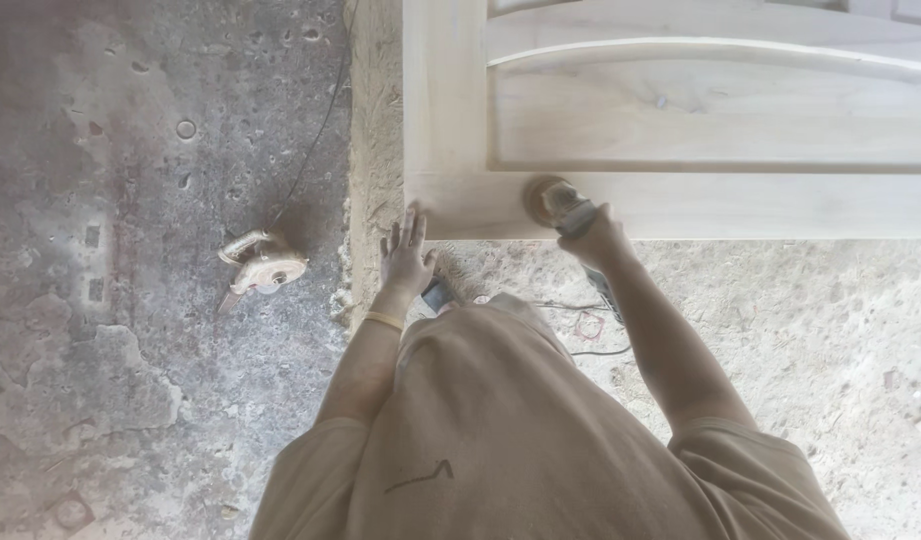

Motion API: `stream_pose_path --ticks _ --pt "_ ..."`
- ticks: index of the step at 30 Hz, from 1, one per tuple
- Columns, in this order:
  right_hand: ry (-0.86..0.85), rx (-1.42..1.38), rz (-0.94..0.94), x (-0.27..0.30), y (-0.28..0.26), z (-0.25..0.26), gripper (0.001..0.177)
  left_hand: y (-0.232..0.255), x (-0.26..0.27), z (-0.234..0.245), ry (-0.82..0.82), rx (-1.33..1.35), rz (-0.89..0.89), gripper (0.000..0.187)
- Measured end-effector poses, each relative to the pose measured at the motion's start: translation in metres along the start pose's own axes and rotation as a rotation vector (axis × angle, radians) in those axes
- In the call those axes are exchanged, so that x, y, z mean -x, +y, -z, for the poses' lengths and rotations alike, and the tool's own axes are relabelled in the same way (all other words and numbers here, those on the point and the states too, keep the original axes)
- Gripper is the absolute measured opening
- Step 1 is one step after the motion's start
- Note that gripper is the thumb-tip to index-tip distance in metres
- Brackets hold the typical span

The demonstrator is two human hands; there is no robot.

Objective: The person uses a handheld electric sander to smooth the surface of a large, light-colored wooden door lying flat on the floor. They systematically move the sander across the door's panels and frame, using their left hand to guide the tool and stabilize the door.

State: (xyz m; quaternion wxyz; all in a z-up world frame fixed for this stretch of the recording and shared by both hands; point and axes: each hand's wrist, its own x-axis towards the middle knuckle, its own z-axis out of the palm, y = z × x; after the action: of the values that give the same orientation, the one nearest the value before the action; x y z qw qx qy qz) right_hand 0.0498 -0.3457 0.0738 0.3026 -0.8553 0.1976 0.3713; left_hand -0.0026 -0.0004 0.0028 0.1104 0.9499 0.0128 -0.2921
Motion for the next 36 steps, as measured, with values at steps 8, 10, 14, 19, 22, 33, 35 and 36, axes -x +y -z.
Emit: stream_pose_path --ticks 8,10,14,19,22,33,35,36 --pt "0.275 -0.394 -0.218 -0.013 0.113 0.030 0.092 0.004 0.024 -0.011 -0.027 -0.040 0.037 0.083" --pt "0.361 -0.408 -0.285 -0.013 0.124 0.035 0.097 0.007 0.023 -0.012 -0.028 0.021 0.043 0.086" --pt "0.356 -0.427 -0.134 0.003 0.120 0.022 0.083 0.011 0.026 -0.012 0.039 0.060 0.008 0.088" --pt "0.267 -0.404 -0.257 0.030 0.054 -0.020 0.100 0.038 0.033 -0.016 -0.112 0.177 0.022 0.086" --pt "0.195 -0.352 -0.177 0.039 0.004 -0.051 0.090 0.066 0.051 -0.034 -0.370 0.242 -0.084 0.067" --pt "0.071 -0.097 0.237 0.030 -0.137 -0.144 0.081 0.065 0.031 -0.021 -0.133 1.212 -0.237 0.070" --pt "0.054 0.018 0.221 0.029 -0.149 -0.153 0.080 0.051 0.028 -0.021 -0.010 1.343 -0.297 0.074" --pt "0.060 0.027 0.222 0.034 -0.149 -0.158 0.079 0.045 0.032 -0.024 0.031 1.399 -0.307 0.078"
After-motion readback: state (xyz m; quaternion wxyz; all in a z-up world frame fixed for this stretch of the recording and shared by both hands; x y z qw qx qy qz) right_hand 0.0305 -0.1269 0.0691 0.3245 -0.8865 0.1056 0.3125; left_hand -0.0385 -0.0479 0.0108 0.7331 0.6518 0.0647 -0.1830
